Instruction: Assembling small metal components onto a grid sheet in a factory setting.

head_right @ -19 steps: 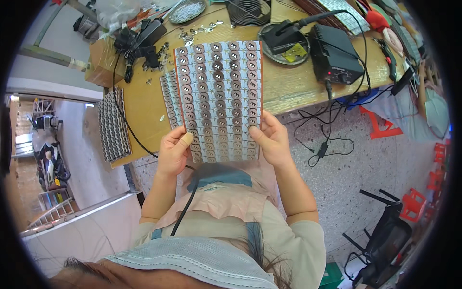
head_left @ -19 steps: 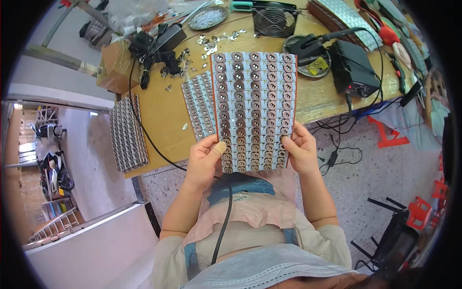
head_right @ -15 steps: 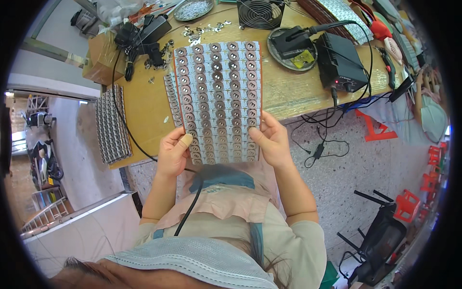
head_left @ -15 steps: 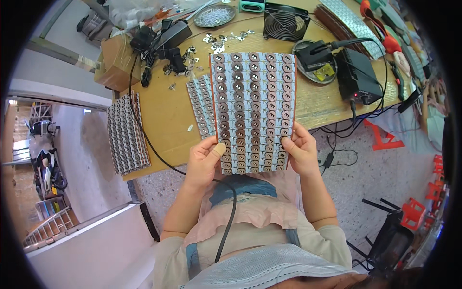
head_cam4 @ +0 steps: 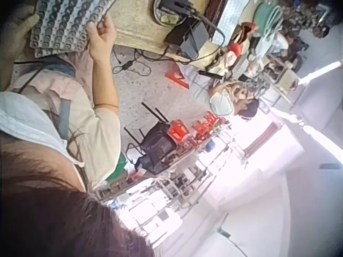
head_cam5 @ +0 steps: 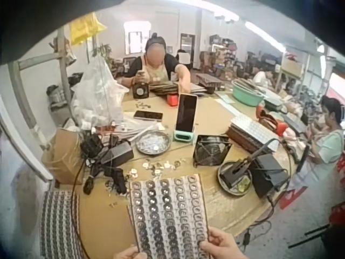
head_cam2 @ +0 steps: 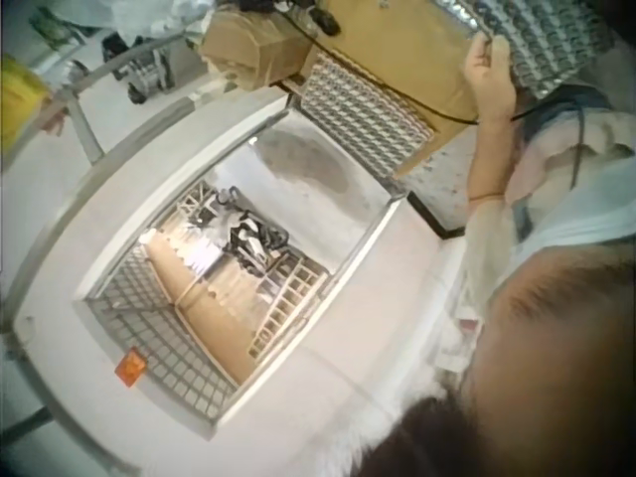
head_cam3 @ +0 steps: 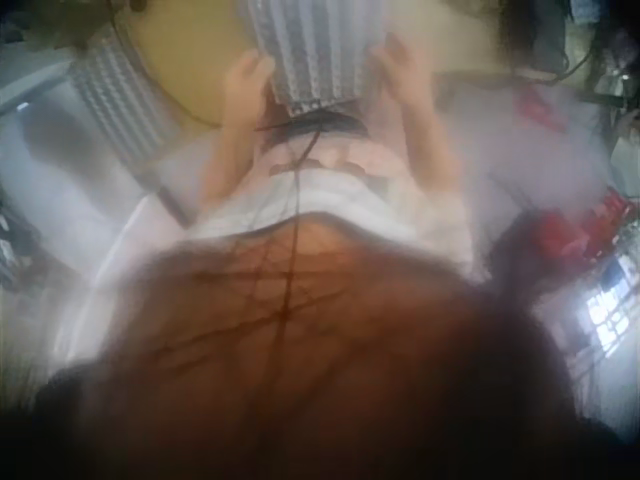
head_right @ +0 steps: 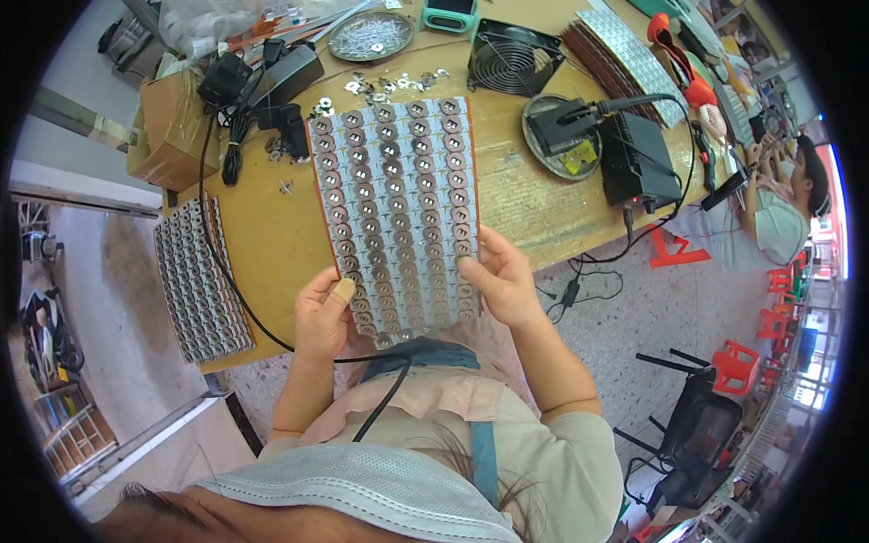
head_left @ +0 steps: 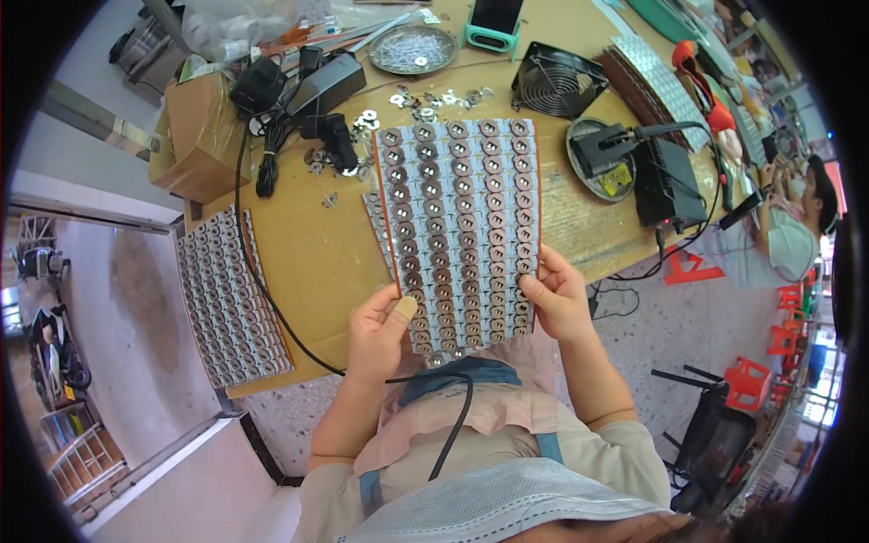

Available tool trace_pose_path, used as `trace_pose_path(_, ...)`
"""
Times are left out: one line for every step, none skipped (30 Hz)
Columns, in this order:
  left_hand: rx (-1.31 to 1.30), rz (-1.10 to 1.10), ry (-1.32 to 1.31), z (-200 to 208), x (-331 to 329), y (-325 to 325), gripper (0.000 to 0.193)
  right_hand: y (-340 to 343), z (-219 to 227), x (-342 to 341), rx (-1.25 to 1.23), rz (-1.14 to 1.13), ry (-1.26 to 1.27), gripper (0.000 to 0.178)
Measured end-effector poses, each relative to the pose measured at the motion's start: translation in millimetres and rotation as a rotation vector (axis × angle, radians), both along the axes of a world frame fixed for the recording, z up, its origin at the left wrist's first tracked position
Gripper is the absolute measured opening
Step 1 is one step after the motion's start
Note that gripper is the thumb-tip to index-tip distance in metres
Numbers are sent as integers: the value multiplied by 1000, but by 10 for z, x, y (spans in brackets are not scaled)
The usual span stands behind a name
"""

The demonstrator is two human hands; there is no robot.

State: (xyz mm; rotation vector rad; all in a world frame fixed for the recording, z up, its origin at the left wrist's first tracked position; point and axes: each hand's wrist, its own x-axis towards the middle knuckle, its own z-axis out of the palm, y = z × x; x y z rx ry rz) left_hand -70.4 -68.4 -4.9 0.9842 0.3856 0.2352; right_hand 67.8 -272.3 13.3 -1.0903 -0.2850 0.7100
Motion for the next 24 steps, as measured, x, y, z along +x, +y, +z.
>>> trace_pose_path(-4, 10, -16, 8, 1, 16, 23, 32, 1, 10, 13, 7, 4, 51)
trace_pose_path(-2, 17, -15, 19, 2, 32, 23, 57, 5, 28, 16, 14, 5, 51)
trace_pose_path(6, 14, -2, 31, 3, 40, 23, 71, 11, 46, 13, 25, -4, 51)
trace_pose_path(18, 10, 12, 46, 0, 51, 23, 85, 10, 58, 14, 33, -11, 51)
trace_pose_path(25, 14, 14, 49, -5, 53, 23, 87, 6, 67, 20, 38, -10, 51)
trace_pose_path(18, 16, -3, 42, -9, 47, 23, 79, 1, 75, 15, 49, -9, 51)
trace_pose_path(13, 16, -21, 42, -10, 42, 23, 72, -3, 83, 12, 58, -10, 51)
trace_pose_path(22, 16, -21, 45, -14, 28, 23, 60, -8, 87, 21, 58, -10, 51)
trace_pose_path(20, 30, -8, 47, -20, 8, 24, 43, -13, 89, 20, 67, -4, 50)
trace_pose_path(19, 46, 2, 57, -20, -14, 24, 29, -14, 100, 20, 78, -1, 50)
trace_pose_path(27, 47, 0, 78, -18, -36, 24, 19, -14, 106, 29, 79, -3, 50)
trace_pose_path(30, 59, 12, 106, -17, -59, 23, 14, -12, 107, 44, 73, -13, 50)
trace_pose_path(28, 71, 27, 120, -19, -99, 23, -11, -20, 100, 54, 65, -19, 50)
trace_pose_path(30, 70, 28, 137, -3, -134, 23, -37, -39, 110, 77, 67, -31, 50)
trace_pose_path(49, 82, 28, 155, 26, -163, 22, -60, -43, 124, 80, 65, -29, 50)
trace_pose_path(68, 94, 29, 168, 41, -200, 21, -85, -44, 136, 93, 61, -27, 50)
trace_pose_path(72, 91, 32, 166, 35, -244, 21, -119, -48, 139, 106, 56, -24, 50)
trace_pose_path(72, 107, 66, 157, 24, -291, 21, -170, -68, 119, 110, 51, -22, 50)
trace_pose_path(81, 121, 89, 171, 39, -313, 20, -200, -83, 113, 103, 53, -22, 50)
trace_pose_path(92, 115, 79, 201, 53, -341, 20, -222, -85, 118, 96, 54, -21, 50)
trace_pose_path(93, 135, 65, 239, 68, -369, 20, -213, -65, 133, 107, 45, -31, 50)
trace_pose_path(83, 154, 63, 247, 58, -411, 20, -213, -59, 110, 119, 45, -29, 50)
trace_pose_path(85, 145, 67, 224, 52, -411, 20, -224, -59, 100, 131, 45, -26, 50)
trace_pose_path(93, 139, 64, 182, 42, -379, 20, -238, -79, 124, 118, 58, -22, 50)
